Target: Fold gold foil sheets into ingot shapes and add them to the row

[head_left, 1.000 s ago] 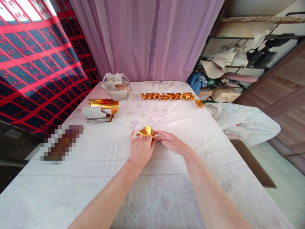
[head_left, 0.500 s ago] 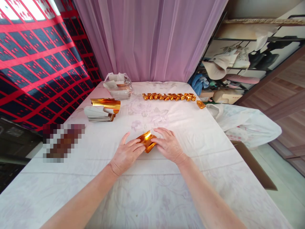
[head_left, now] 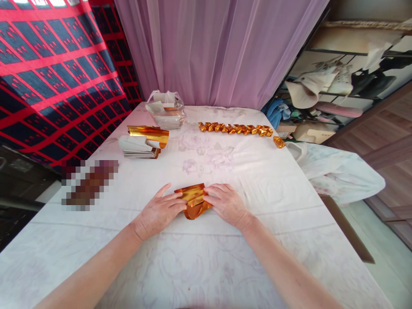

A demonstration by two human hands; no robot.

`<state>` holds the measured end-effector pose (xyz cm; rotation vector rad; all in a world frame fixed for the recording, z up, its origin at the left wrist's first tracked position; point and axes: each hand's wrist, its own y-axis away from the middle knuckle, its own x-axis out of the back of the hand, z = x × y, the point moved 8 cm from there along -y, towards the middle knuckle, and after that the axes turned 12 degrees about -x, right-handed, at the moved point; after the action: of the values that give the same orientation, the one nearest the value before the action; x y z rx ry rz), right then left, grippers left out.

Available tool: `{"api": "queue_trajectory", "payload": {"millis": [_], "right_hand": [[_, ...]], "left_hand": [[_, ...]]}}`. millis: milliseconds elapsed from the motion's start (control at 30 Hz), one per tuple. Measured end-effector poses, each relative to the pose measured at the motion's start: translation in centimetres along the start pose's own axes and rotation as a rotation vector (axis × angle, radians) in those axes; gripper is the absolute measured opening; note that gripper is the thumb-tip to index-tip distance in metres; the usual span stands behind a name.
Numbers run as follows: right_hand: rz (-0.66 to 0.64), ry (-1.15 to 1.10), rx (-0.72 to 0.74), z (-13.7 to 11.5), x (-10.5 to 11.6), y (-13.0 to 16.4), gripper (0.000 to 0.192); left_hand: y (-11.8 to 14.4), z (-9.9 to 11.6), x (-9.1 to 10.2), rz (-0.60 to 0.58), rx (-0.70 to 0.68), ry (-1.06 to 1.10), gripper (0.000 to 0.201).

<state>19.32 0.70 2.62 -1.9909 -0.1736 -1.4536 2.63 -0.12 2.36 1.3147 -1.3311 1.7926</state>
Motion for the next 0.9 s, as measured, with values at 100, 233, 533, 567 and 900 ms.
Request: {"api": "queue_trajectory", "payload": {"millis": [100,233,533,567,900], "right_hand": [[-0.017,-0.024,-0.008,-0.1,-0.1,0.4,0.021],[-0.054,-0.09,-0.049,0.3,-0.3,0.9,0.02],[-0.059,-0.279,-0.273,2.1,-1.0,0.9,0.013],[-0.061,-0.292,-0.303,2.3,-1.1,0.9,0.013],[-0.047,-0.254,-0.491,2.4,-1.6,0.7,0.017]], "left_hand": [[0.1,0.5,0.6,0.021,0.021,0.006,0.019],[0.4,1.0,0.6,0.032,0.092,0.001,0.017],[0.7,-0.3,-0.1,0.025,0.336,0.125,0.015],[0.7,-0.5,-0.2,0.015,0.366,0.139,0.014],[0.4,-0.9,-0.4,0.097,0.512,0.185,0.02]]}}
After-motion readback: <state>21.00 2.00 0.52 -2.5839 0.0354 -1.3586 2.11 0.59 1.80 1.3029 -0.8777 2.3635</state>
